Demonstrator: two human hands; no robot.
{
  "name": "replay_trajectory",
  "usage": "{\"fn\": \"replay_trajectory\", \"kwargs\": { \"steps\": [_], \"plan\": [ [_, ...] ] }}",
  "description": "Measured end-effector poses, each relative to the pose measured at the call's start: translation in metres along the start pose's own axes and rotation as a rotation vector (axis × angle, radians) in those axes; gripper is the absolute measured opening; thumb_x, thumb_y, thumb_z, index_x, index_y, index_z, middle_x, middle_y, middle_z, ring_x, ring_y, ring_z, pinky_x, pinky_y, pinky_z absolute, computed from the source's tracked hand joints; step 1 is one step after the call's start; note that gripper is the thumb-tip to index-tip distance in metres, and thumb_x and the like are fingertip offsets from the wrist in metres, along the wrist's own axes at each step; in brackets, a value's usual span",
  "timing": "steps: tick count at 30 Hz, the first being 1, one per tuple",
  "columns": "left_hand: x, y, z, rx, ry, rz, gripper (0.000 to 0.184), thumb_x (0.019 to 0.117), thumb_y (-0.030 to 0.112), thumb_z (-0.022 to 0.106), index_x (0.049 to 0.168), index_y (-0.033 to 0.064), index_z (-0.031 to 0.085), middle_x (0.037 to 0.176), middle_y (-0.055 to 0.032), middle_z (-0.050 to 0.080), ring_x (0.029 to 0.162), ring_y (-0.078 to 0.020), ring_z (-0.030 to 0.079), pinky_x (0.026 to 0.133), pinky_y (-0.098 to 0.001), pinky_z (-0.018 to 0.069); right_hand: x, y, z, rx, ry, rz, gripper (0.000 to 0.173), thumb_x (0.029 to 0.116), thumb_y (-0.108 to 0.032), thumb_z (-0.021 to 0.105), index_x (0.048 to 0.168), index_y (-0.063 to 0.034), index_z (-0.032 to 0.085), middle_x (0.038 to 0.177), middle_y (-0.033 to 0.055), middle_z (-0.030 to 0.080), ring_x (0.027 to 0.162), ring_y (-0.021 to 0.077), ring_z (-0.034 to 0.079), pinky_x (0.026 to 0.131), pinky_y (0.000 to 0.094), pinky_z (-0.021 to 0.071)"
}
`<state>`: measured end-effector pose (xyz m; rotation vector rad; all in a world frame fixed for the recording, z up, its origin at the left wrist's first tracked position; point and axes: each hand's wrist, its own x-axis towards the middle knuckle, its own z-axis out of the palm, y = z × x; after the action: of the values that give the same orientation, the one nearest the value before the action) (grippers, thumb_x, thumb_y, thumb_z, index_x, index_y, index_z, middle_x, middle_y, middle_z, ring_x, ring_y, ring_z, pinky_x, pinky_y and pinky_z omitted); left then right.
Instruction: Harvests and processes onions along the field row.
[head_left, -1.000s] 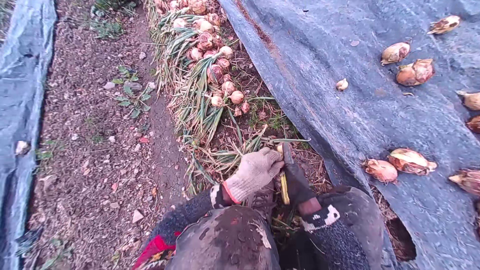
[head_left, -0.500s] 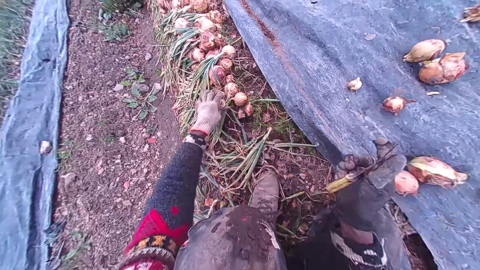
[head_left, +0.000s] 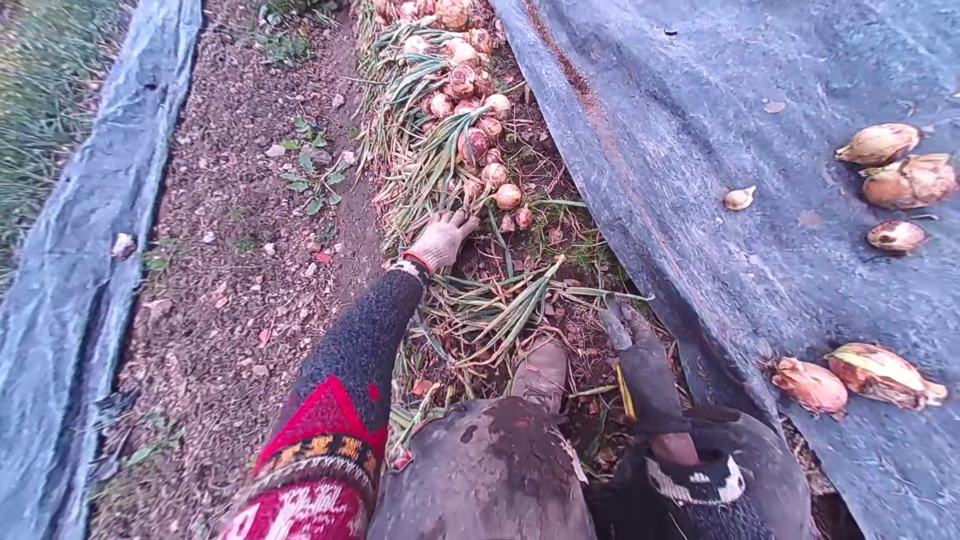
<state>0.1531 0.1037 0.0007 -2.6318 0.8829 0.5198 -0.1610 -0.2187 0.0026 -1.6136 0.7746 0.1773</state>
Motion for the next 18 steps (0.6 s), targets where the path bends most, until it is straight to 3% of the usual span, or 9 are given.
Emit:
{"fn": "replay_trajectory", "kwargs": {
  "steps": [3,5,7,9,11,14,16,18],
  "plan": [
    [-0.024,-0.01,0.02,0.046,-0.054,0.018,0.086,0.0823,-0.01,0.066,0.157,0.0256,0.04,0.158,-0.0301,0.037,0.141,-0.056,0.039,0.113,-0.0728,0.0314,0.0,-0.001,-0.002,0.023,0.008,0.008,0.058,0.0991,-0.052,0.059,0.147,-0.0196,0.054,0.111,0.0087,0.071,0.086,0.0186,0.069,0.079,0.0453,0.0587],
    [-0.034,-0.015,0.034,0.066,-0.042,-0.077,0.08,0.0896,-0.008,0.058,0.158,0.0263,0.037,0.149,-0.0339,0.044,0.134,-0.0563,0.047,0.106,-0.0719,0.0402,0.001,-0.001,-0.002,0.02,0.003,0.007,0.057,0.0992,-0.052,0.059,0.146,-0.02,0.055,0.112,0.0087,0.071,0.087,0.019,0.07,0.079,0.0458,0.0591],
    [-0.042,-0.012,0.042,-0.016,-0.028,-0.173,0.076,0.0898,0.0,0.06,0.157,0.0283,0.039,0.139,-0.0323,0.052,0.12,-0.0546,0.057,0.094,-0.0707,0.0481,0.002,0.002,-0.001,-0.002,0.004,0.006,0.057,0.0991,-0.053,0.059,0.145,-0.019,0.056,0.113,0.009,0.071,0.089,0.0196,0.07,0.08,0.0467,0.0585],
    [-0.052,0.01,0.031,-0.191,0.045,-0.268,0.07,0.09,0.016,0.062,0.155,0.0312,0.042,0.14,-0.0224,0.057,0.119,-0.0457,0.061,0.096,-0.0659,0.0494,0.003,-0.002,0.001,-0.03,0.003,-0.003,0.061,0.099,-0.054,0.059,0.148,-0.0173,0.053,0.125,0.0089,0.069,0.104,0.0189,0.069,0.092,0.0466,0.0568],
    [-0.069,0.049,0.006,-0.434,0.17,-0.299,0.072,0.0849,0.029,0.068,0.154,0.0241,0.046,0.141,-0.0092,0.062,0.125,-0.0303,0.06,0.105,-0.0554,0.0484,0.002,-0.009,0.004,-0.06,-0.004,-0.032,0.069,0.0984,-0.056,0.058,0.153,-0.0155,0.046,0.139,0.0099,0.063,0.123,0.0197,0.064,0.104,0.0476,0.0515],
    [-0.096,0.117,-0.038,-0.905,0.396,-0.181,0.091,0.0746,0.039,0.086,0.149,0.0073,0.044,0.125,-0.007,0.068,0.109,-0.0133,0.068,0.095,-0.0377,0.0599,-0.002,-0.016,0.008,-0.035,-0.02,-0.143,0.075,0.0971,-0.058,0.059,0.155,-0.0125,0.043,0.147,0.0099,0.057,0.134,0.0173,0.056,0.112,0.0441,0.046],
    [-0.108,0.156,-0.062,-1.183,0.441,-0.045,0.097,0.0731,0.038,0.09,0.149,0.0044,0.041,0.133,-0.0109,0.063,0.109,-0.0144,0.068,0.091,-0.035,0.0617,-0.006,-0.017,0.009,0.088,-0.07,-0.214,0.075,0.0981,-0.056,0.059,0.155,-0.0103,0.043,0.146,0.0078,0.058,0.128,0.0129,0.059,0.107,0.0382,0.051],
    [-0.114,0.182,-0.076,-1.382,0.347,0.121,0.085,0.0763,0.034,0.089,0.144,0.0031,0.048,0.137,-0.0119,0.059,0.109,-0.0186,0.068,0.086,-0.0369,0.0637,-0.009,-0.015,0.01,0.27,-0.129,-0.293,0.072,0.1011,-0.054,0.053,0.154,-0.0059,0.042,0.127,0.0095,0.066,0.099,0.0132,0.068,0.083,0.0343,0.0599]
  ]
}}
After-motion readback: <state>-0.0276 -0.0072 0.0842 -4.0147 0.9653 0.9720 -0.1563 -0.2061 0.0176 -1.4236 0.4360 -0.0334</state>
